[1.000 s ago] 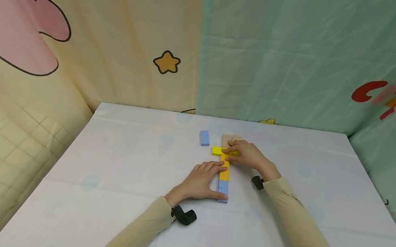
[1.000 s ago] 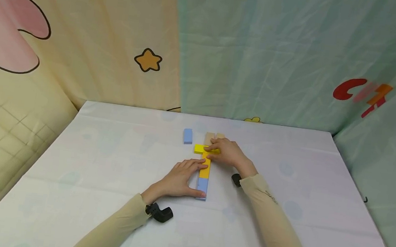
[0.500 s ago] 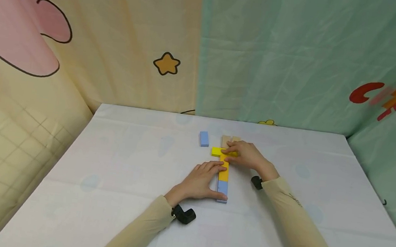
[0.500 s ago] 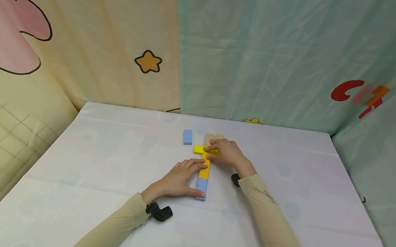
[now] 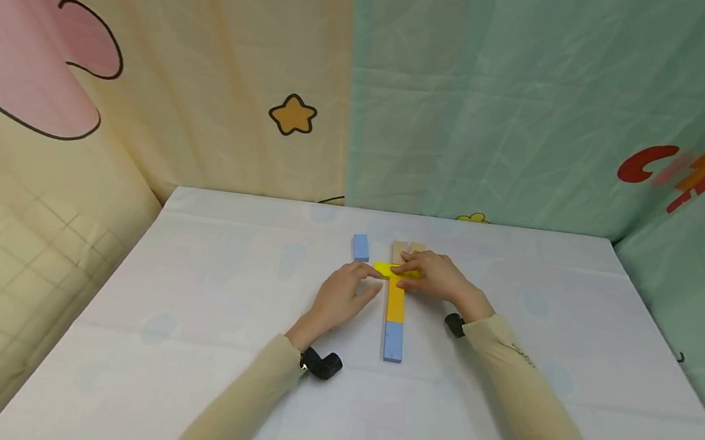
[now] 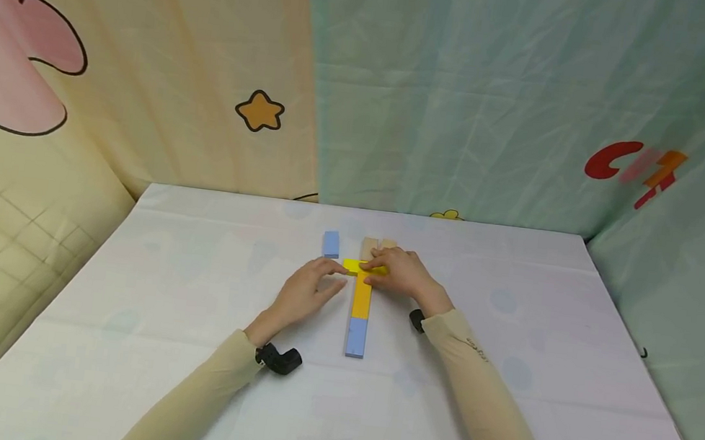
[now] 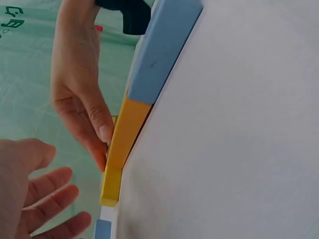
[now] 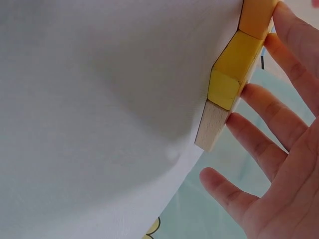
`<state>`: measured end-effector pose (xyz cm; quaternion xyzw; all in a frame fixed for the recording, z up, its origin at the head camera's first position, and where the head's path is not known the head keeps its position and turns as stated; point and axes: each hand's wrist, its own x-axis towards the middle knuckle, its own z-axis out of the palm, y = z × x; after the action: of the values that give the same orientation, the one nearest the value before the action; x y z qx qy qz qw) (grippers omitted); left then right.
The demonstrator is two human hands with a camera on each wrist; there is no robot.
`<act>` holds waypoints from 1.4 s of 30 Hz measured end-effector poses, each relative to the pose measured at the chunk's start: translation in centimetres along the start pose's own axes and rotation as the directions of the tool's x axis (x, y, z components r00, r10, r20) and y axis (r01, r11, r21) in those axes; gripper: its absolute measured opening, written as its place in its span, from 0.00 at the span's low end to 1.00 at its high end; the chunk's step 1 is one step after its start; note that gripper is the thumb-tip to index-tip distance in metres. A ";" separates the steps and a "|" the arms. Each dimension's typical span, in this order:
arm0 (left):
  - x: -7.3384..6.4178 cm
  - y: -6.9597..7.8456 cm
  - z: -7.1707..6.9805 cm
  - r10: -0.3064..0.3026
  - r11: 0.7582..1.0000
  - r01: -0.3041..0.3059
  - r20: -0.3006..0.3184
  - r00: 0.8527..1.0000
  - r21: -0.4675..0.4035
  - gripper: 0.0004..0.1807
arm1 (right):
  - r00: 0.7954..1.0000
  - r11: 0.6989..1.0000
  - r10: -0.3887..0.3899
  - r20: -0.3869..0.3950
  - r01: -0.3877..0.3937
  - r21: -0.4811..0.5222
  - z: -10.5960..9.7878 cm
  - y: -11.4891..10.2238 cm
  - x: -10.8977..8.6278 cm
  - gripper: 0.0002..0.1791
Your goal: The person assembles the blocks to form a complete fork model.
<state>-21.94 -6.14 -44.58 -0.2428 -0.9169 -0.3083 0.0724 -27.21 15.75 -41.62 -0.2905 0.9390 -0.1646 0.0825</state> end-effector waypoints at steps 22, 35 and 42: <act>3.3 -1.4 0.3 -0.182 0.958 0.146 0.130 0.975 0.246 0.28 | 1.000 1.000 0.011 0.010 -0.011 -0.002 0.2 0.2 0.1 0.23; 3.9 -0.9 0.9 -0.155 0.959 0.107 0.171 0.973 0.263 0.31 | 1.000 1.000 0.020 0.015 -0.020 0.012 0.2 0.2 0.1 0.23; 4.0 -0.8 1.0 -0.146 0.962 0.097 0.181 0.973 0.254 0.32 | 1.000 1.000 0.021 0.016 -0.021 0.008 0.3 0.2 0.1 0.23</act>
<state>-25.78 -4.51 -44.69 -0.2045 -0.9637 -0.1716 -0.0091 -27.35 15.80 -42.00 -0.2814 0.9407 -0.1650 0.0929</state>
